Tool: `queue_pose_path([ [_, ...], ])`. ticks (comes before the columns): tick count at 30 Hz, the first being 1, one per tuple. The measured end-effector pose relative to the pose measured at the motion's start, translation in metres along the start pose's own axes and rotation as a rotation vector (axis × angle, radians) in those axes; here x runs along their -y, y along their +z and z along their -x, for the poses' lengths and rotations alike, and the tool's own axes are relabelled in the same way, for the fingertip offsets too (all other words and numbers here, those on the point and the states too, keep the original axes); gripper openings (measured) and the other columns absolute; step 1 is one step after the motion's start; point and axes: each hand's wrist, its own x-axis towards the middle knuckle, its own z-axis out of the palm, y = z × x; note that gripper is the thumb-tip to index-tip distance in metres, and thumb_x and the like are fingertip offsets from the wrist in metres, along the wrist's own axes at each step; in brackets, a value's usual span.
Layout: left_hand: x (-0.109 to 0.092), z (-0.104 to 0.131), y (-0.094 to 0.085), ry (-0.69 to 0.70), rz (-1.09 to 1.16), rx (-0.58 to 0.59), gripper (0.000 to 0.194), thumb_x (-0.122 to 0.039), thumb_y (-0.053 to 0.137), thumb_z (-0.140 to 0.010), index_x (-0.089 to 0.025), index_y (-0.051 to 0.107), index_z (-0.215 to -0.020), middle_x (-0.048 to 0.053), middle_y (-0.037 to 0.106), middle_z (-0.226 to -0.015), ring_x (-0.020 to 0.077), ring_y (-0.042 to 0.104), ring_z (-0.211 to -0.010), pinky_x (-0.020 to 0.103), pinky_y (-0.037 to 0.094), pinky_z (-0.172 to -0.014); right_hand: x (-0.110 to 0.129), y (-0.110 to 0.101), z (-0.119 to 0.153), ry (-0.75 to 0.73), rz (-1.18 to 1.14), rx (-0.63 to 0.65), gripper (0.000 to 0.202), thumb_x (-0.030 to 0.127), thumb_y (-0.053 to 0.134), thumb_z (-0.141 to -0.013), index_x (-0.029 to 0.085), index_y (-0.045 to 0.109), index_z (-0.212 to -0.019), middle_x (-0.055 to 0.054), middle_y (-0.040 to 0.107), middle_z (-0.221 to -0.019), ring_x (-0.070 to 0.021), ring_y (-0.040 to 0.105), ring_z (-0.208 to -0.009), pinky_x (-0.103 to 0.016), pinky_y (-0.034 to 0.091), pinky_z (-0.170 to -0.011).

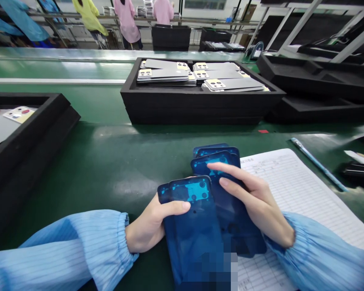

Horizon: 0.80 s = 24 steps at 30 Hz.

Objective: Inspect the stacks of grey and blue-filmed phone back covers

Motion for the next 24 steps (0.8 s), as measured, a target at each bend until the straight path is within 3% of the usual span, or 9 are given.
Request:
queue_pose_path([
  [4,0.001,0.0,0.0,-0.005,-0.049,-0.035,0.037,-0.016,0.058,-0.076,-0.022,0.056,-0.113,0.004,0.07,-0.097,0.0193,0.064,-0.09,0.034,0.045,-0.088,-0.001,0.005,0.005,0.046,-0.04,-0.009,0.021,0.027,0.048,-0.086,0.03,0.064,-0.098,0.002,0.065,-0.102,-0.0201,0.058,-0.098,-0.034,0.045,-0.086],
  [8,0.002,0.0,0.001,0.015,-0.102,-0.058,0.031,-0.02,0.06,-0.076,-0.021,0.059,-0.107,0.005,0.069,-0.1,0.02,0.062,-0.093,0.033,0.045,-0.088,-0.001,0.009,0.006,0.054,-0.095,0.026,0.022,0.031,0.049,-0.084,0.025,0.064,-0.099,-0.002,0.066,-0.102,-0.0218,0.06,-0.096,-0.036,0.048,-0.085],
  [13,0.001,0.001,0.001,0.021,-0.129,-0.056,0.038,-0.021,0.06,-0.076,-0.024,0.055,-0.114,0.004,0.068,-0.102,0.0198,0.062,-0.091,0.032,0.045,-0.085,0.0,0.013,0.006,0.013,-0.006,-0.009,0.03,0.033,0.065,-0.071,0.027,0.063,-0.101,-0.002,0.066,-0.099,-0.023,0.062,-0.089,-0.035,0.053,-0.076],
  [24,0.001,0.0,0.0,0.011,-0.063,-0.024,0.046,-0.014,0.057,-0.076,-0.025,0.048,-0.121,0.005,0.068,-0.102,0.0214,0.062,-0.094,0.032,0.047,-0.081,-0.004,0.007,0.003,0.062,-0.051,-0.123,0.028,0.031,0.063,-0.075,0.028,0.059,-0.102,0.0,0.065,-0.097,-0.021,0.063,-0.088,-0.035,0.052,-0.078],
])
